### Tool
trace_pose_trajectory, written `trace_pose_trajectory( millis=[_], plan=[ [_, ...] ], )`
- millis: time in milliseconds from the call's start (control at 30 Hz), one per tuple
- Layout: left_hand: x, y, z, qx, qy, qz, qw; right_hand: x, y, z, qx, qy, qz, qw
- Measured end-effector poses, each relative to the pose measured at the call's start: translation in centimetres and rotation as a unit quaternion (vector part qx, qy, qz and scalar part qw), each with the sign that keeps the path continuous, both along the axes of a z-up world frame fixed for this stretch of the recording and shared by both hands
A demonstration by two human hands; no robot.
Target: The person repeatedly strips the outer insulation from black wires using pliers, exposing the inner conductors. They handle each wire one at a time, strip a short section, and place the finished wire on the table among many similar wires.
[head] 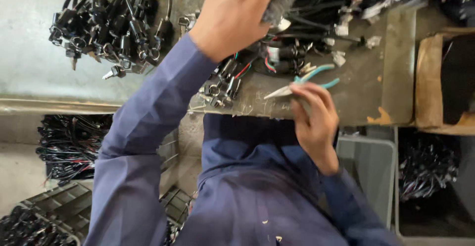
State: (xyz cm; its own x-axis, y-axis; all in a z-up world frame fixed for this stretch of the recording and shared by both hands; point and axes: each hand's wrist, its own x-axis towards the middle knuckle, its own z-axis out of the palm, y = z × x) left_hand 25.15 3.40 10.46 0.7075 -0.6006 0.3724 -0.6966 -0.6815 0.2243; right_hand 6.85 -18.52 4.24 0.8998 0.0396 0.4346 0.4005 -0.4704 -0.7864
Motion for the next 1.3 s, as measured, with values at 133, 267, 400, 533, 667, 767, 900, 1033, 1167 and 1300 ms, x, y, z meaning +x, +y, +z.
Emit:
trace_pose_trajectory(
  millis=[133, 267, 400, 533, 667, 767, 900, 1033, 1167, 1300],
  plan=[
    [0.9, -1.6, -4.2, -0.024, -0.238, -0.018, 0.971, 2.1, 1.7, -1.2, -0.033, 0.015, 0.043, 0.998],
    [3.5, -2.0, -4.0, -0.015, -0.040, -0.064, 0.997, 3.5, 1.6, -2.9, -0.132, -0.064, 0.037, 0.988],
    [4.5, -1.6, 1.3, 0.074, 0.227, -0.033, 0.970, 2.3, 2.0, -3.7, -0.060, -0.031, 0.018, 0.998],
    [-3.6, -1.6, 1.1, -0.270, 0.128, -0.167, 0.940, 3.5, 1.0, 0.1, 0.509, 0.184, 0.128, 0.831],
    [-15.8, -3.8, -6.3, -0.356, 0.384, -0.162, 0.837, 6.5, -3.9, 6.5, 0.877, 0.270, 0.170, 0.360],
    [-20.6, -4.4, -9.6, -0.409, 0.393, -0.145, 0.810, 6.0, -5.8, 8.8, 0.868, 0.158, 0.113, 0.458],
    [-21.9, -5.0, -9.0, -0.342, 0.355, -0.038, 0.869, 0.9, -2.8, 6.5, 0.654, 0.142, 0.191, 0.718],
    [-22.7, -5.0, -6.8, -0.375, 0.272, -0.079, 0.883, -0.6, -3.5, 4.2, 0.545, 0.180, 0.327, 0.751],
    [-23.3, -6.2, -7.5, -0.334, 0.234, -0.148, 0.901, -0.5, -7.8, 2.8, 0.523, 0.138, 0.270, 0.797],
    [-23.3, -5.9, -9.7, -0.326, 0.281, -0.101, 0.897, 1.4, -9.8, 3.8, 0.516, 0.066, 0.177, 0.835]
  ],
)
